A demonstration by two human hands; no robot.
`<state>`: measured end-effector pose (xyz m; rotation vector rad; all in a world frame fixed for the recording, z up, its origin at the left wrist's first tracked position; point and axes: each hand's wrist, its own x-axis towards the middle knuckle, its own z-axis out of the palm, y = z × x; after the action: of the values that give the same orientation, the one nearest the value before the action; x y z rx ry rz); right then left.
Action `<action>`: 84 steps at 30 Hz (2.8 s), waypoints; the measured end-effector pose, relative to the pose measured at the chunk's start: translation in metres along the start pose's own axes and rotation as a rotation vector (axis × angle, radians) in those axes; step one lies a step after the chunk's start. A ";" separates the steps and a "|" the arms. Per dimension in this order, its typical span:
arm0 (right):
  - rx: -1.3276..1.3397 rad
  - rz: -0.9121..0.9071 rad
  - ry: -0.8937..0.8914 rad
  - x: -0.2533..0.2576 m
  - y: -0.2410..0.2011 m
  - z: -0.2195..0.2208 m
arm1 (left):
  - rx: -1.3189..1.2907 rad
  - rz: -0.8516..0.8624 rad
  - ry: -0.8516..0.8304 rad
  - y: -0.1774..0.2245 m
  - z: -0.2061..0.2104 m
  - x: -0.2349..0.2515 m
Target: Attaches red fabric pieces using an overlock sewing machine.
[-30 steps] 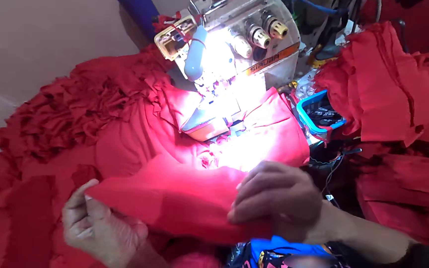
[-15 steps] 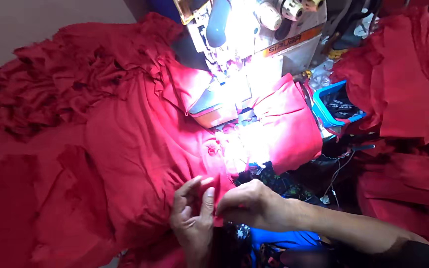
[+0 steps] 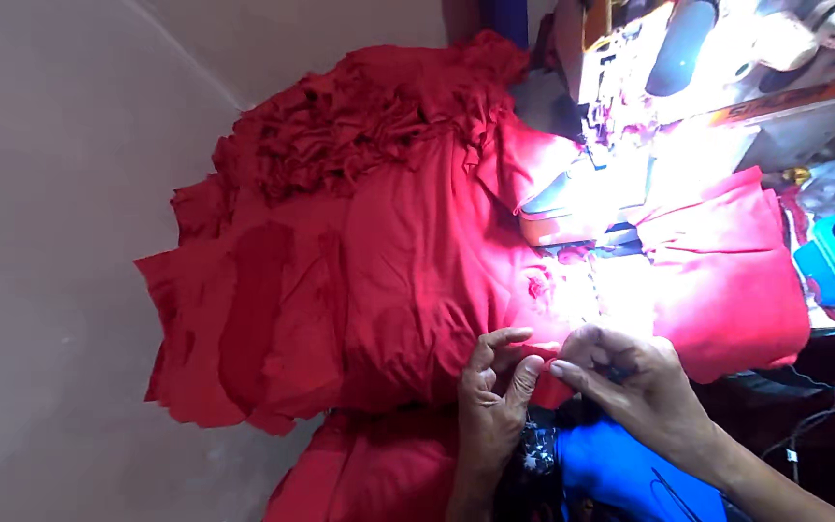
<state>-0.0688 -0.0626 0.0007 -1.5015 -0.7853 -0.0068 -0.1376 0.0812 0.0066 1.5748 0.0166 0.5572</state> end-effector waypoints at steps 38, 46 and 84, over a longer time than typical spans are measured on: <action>-0.258 0.001 0.228 0.039 0.002 -0.035 | 0.416 0.536 -0.213 0.036 0.019 0.150; -0.282 0.292 0.340 0.057 0.040 -0.051 | 0.815 0.320 -0.167 -0.011 0.070 0.182; -0.580 0.050 0.365 0.033 0.009 -0.079 | 0.934 -0.027 -0.155 -0.028 0.047 0.253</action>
<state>-0.0035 -0.1159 0.0183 -1.9898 -0.4631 -0.4946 0.1102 0.1272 0.0669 2.5181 0.2047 0.4166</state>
